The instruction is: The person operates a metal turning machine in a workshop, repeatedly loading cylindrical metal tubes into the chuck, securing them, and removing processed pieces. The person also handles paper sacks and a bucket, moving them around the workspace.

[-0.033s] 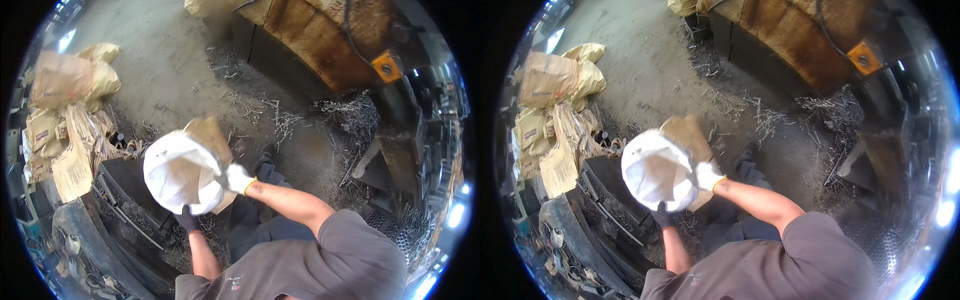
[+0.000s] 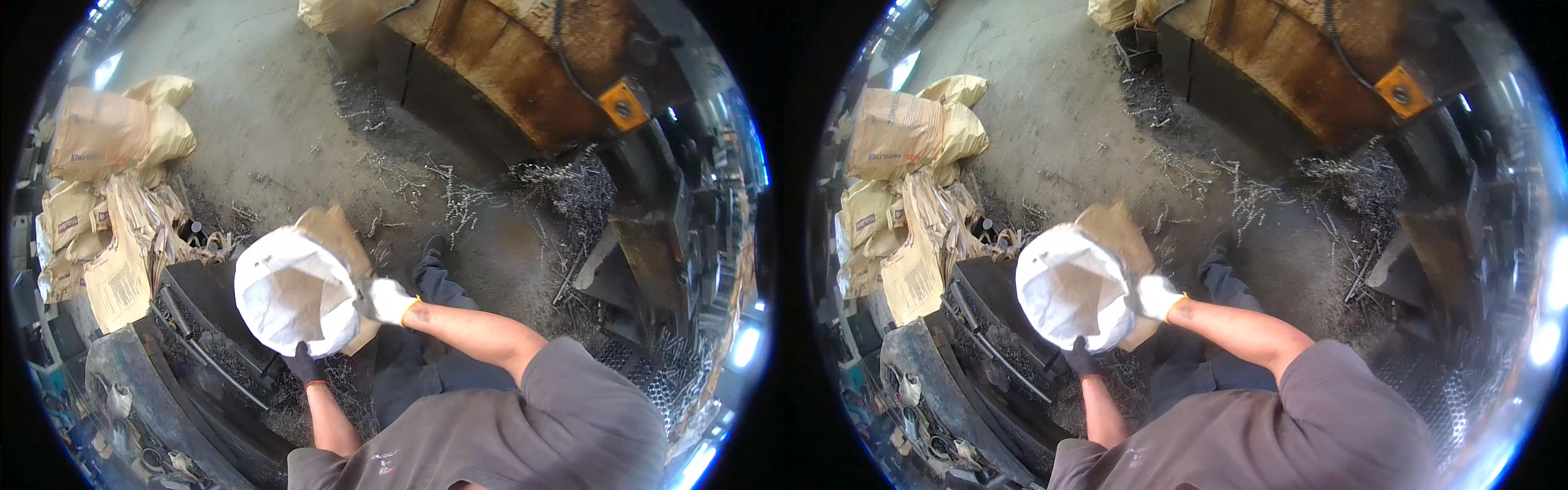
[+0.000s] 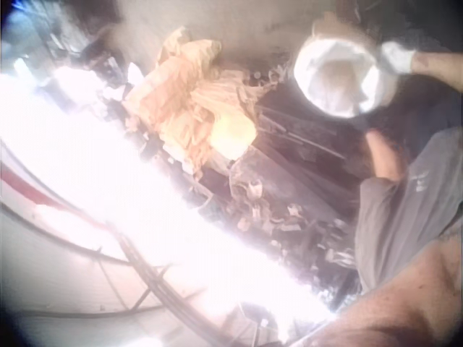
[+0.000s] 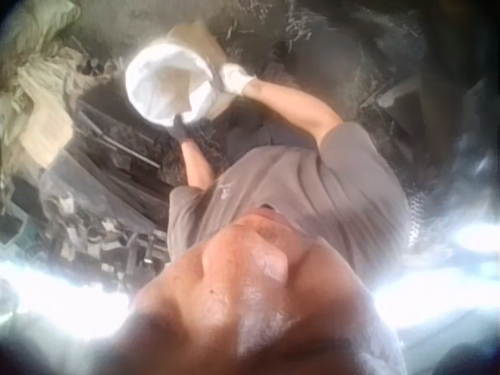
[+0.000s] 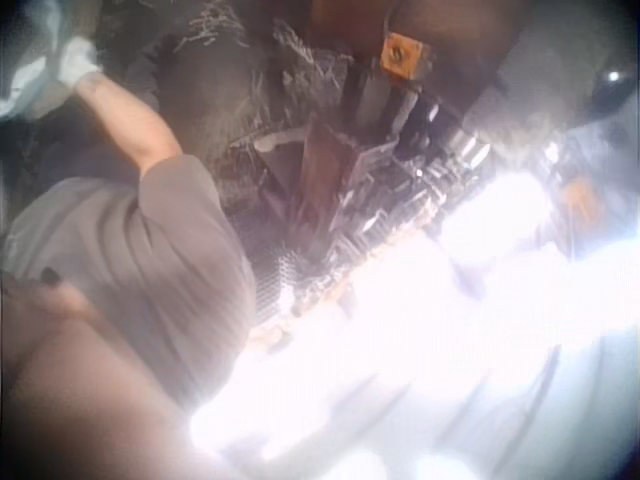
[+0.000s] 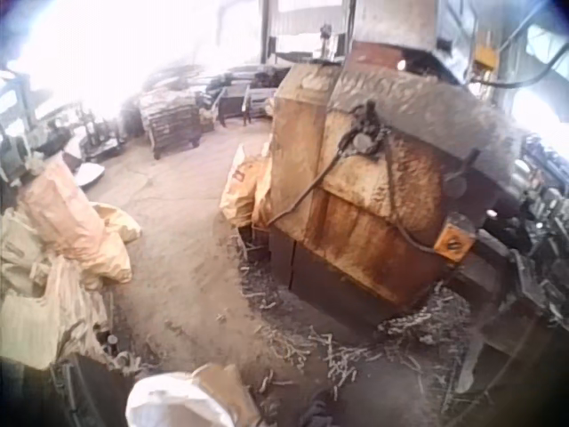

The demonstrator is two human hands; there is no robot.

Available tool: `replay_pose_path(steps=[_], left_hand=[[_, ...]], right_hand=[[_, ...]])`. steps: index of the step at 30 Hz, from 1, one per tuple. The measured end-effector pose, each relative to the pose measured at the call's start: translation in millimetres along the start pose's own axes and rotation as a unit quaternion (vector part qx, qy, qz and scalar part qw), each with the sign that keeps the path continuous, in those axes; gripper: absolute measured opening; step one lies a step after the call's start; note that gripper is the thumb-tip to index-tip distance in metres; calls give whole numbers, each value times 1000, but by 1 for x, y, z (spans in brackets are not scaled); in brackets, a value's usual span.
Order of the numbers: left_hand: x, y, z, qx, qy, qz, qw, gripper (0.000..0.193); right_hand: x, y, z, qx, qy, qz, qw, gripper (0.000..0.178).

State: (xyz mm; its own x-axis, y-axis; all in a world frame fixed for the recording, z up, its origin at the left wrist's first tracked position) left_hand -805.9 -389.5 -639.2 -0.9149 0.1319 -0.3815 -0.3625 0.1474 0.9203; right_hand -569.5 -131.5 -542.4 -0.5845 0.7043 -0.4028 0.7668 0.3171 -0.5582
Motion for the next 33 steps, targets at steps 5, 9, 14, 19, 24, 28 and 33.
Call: replay_pose_path(steps=[5,9,14,19,24,28,33], left_hand=[[93,-101,-117,165,75,-58,982,57],[130,-104,-101,413,-15,-30,910,38],[79,-42,-66,632,98,-110,761,56],[-61,60,48,510,111,232,820,67],[-277,107,304,276,-373,318,827,44],[-438,137,486,136,-454,225,851,46],[-514,198,604,173,-314,434,827,50]], right_hand=[[-146,133,-27,80,34,-22,996,42],[-324,370,-85,-409,-71,117,902,17],[-515,549,-107,-229,67,505,830,35],[-456,478,-117,-330,84,259,904,24],[-417,299,-298,63,371,110,920,30],[-497,250,-450,86,397,20,914,22],[-635,317,-652,35,572,-67,816,25]])
Point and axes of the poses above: each hand's wrist, its own x-axis towards the middle knuckle, its own z-axis out of the palm, y = z × x, the point moved 7 cm from there along x, towards the middle knuckle, and after that the axes turned 13 degrees about y, right-handed, at the moved point
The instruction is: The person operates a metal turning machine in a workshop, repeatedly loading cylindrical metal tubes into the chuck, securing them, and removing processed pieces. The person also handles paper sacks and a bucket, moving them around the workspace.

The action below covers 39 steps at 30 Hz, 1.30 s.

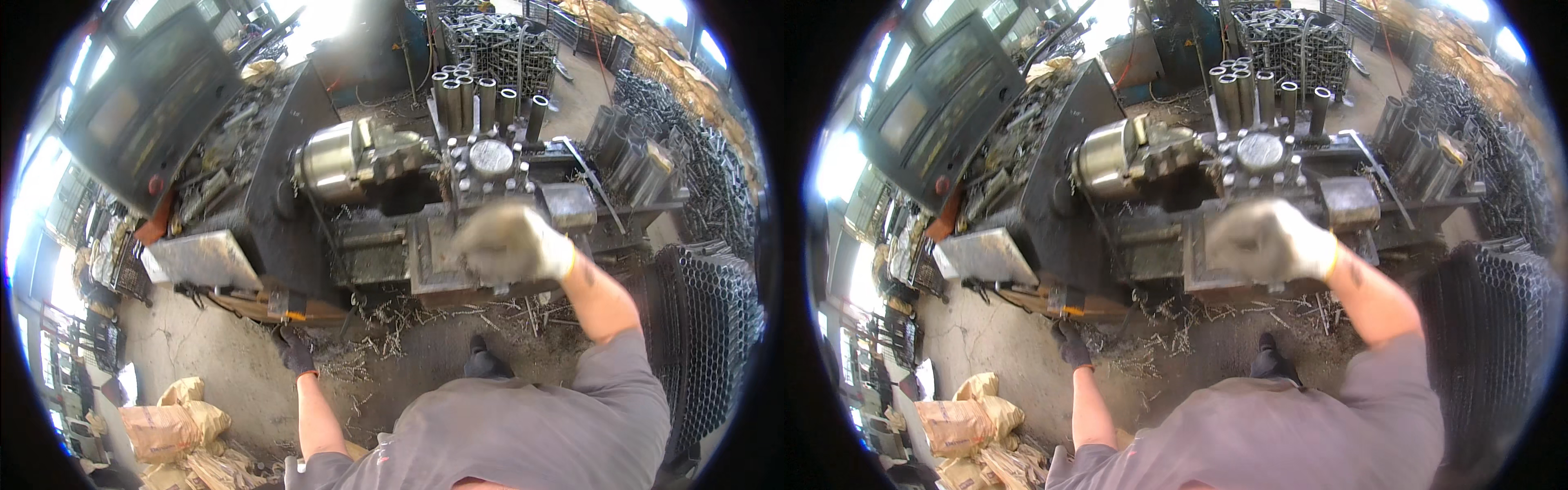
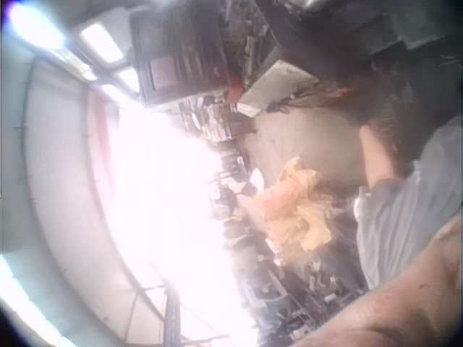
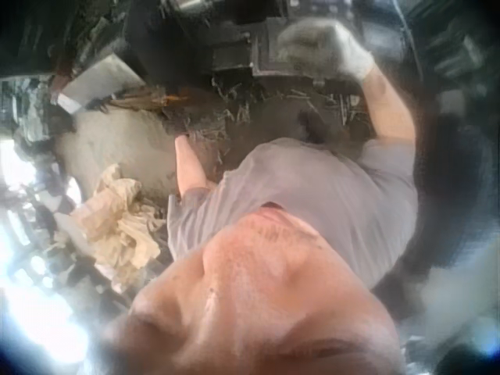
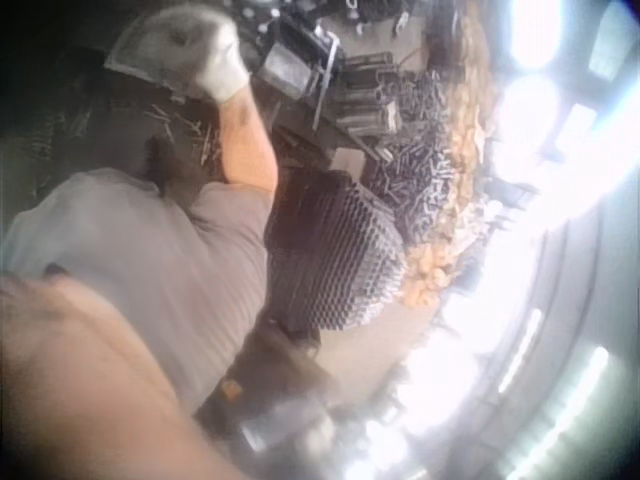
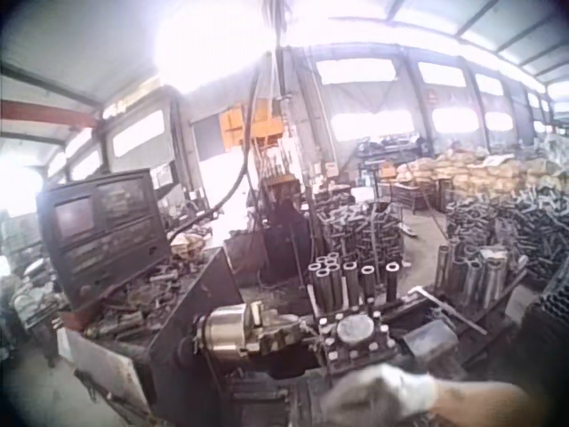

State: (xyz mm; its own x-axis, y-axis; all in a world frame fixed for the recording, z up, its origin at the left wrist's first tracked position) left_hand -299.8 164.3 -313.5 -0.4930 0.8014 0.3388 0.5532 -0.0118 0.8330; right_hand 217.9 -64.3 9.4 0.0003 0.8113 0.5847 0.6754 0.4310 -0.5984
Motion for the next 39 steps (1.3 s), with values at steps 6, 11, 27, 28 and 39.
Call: replay_pose_path(steps=[6,11,27,28,39], left_hand=[[-2,21,-4,70,-2,78,994,45],[2,7,4,-73,-19,-106,992,40],[-149,301,100,-16,-140,306,942,35],[-158,320,120,-21,-259,282,924,37],[-207,375,248,-87,-544,52,833,59]], right_hand=[[155,197,-12,-163,-248,182,938,41],[146,285,43,7,-403,407,820,37],[161,316,50,75,-341,359,865,35],[160,321,50,83,-325,407,850,33],[178,272,50,-59,-313,-104,942,20]])
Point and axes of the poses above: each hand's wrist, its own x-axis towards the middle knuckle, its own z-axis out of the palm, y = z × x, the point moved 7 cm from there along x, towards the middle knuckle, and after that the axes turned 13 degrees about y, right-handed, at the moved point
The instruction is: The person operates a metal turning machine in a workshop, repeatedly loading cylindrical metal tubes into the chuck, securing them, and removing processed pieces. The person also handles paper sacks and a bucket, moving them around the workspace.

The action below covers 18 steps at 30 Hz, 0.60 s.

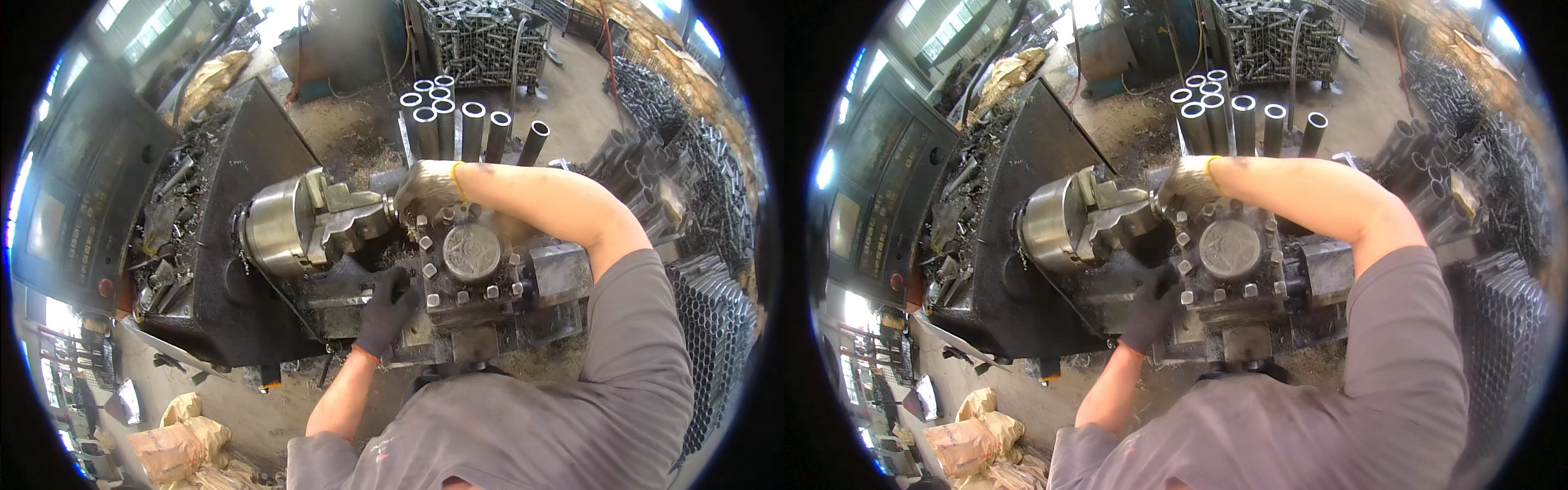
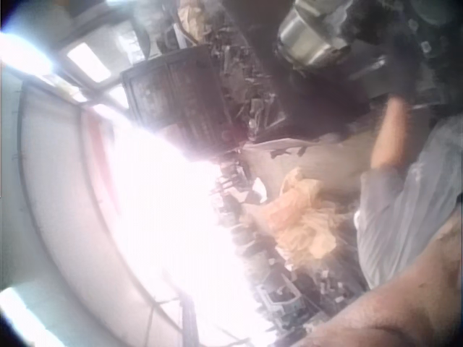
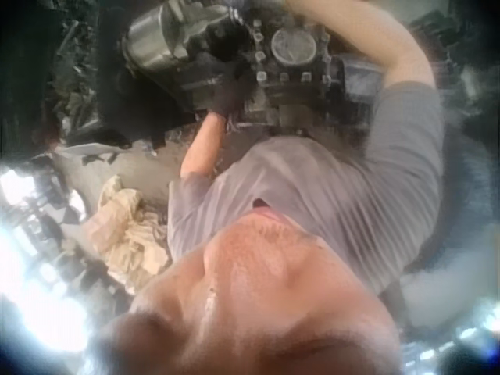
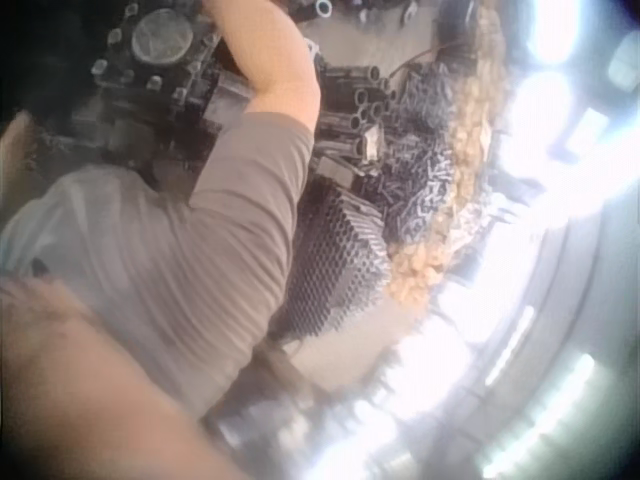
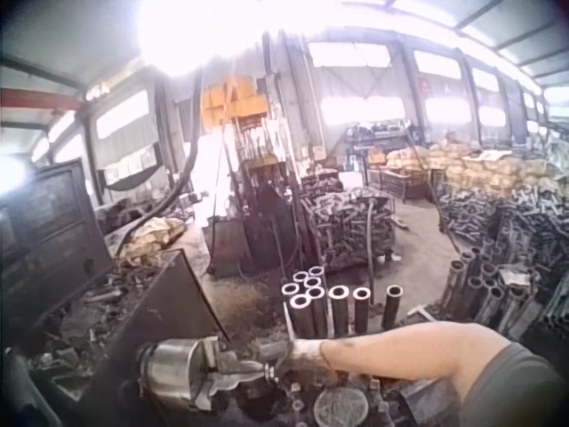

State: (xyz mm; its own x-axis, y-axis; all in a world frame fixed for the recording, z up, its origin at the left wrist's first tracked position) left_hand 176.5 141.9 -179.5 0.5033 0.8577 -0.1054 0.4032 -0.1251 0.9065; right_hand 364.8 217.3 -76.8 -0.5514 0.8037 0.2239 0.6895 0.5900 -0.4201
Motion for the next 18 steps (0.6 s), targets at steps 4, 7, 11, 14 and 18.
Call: replay_pose_path(steps=[4,7,11,14,18], left_hand=[[43,-16,17,-181,33,-71,980,69],[62,-9,26,13,76,84,993,64],[64,1,25,36,88,164,982,49],[62,8,13,129,48,153,979,38],[56,22,-40,44,99,166,980,26]], right_hand=[[-6,-2,7,267,-39,186,945,25],[-9,0,0,275,-25,369,888,27],[1,-17,-12,254,43,383,887,17],[17,-50,-3,156,-54,121,979,18],[10,-16,-23,7,43,208,977,24]])
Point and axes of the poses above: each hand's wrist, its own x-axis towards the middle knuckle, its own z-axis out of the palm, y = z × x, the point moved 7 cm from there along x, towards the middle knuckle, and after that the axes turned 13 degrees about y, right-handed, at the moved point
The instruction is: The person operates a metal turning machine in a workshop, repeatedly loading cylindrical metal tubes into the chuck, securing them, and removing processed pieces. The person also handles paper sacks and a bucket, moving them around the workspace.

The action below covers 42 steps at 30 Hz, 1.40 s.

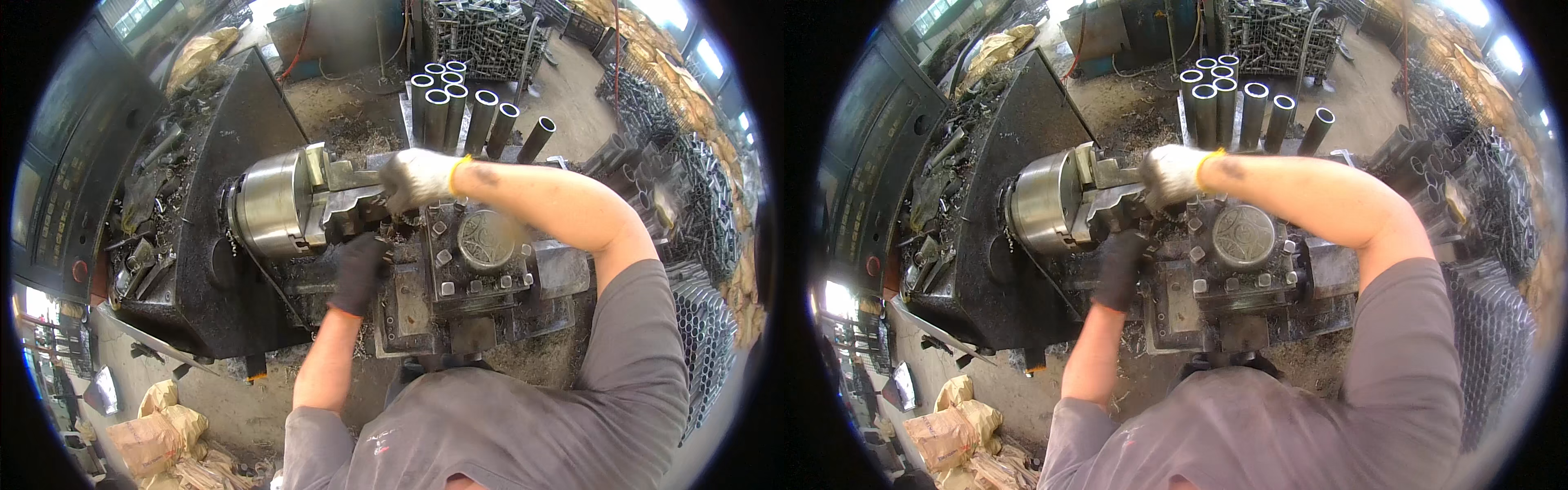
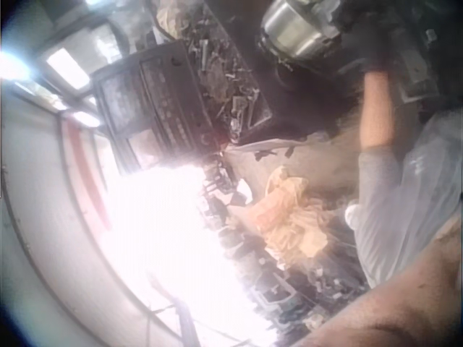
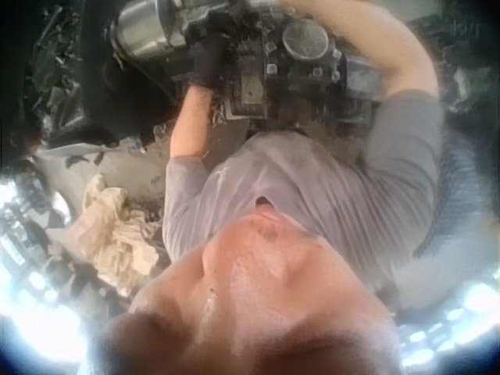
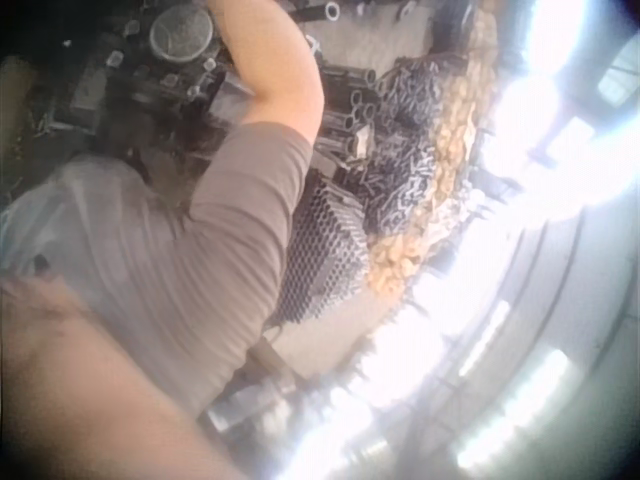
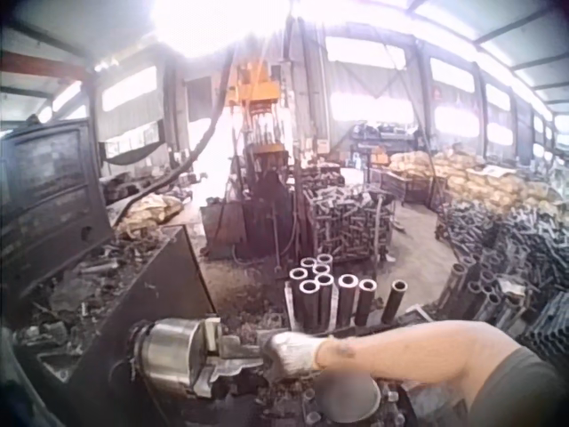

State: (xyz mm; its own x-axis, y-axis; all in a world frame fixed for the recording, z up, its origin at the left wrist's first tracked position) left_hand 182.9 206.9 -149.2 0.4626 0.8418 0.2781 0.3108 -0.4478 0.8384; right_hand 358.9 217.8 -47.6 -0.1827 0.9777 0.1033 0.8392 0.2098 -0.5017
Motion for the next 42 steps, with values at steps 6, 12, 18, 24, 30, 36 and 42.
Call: replay_pose_path(steps=[6,12,18,24,30,36,42], left_hand=[[-5,-14,-48,-617,75,-338,707,17],[-36,9,-149,-591,232,-102,766,13],[-42,16,-126,14,164,-30,986,40],[-12,4,42,-92,-148,-308,935,55],[7,-25,47,240,-137,-125,953,41],[18,62,-9,217,124,264,931,12],[106,168,-132,95,397,254,877,18]], right_hand=[[-49,79,-31,-38,-113,240,963,25],[-97,94,-61,55,20,160,985,33],[-91,101,-63,17,-30,186,982,31],[-32,62,-30,-33,-51,48,997,32],[-39,72,-24,-64,-96,35,993,29],[-60,97,-31,-72,-73,86,991,27],[-65,109,-28,-45,-59,56,996,24]])
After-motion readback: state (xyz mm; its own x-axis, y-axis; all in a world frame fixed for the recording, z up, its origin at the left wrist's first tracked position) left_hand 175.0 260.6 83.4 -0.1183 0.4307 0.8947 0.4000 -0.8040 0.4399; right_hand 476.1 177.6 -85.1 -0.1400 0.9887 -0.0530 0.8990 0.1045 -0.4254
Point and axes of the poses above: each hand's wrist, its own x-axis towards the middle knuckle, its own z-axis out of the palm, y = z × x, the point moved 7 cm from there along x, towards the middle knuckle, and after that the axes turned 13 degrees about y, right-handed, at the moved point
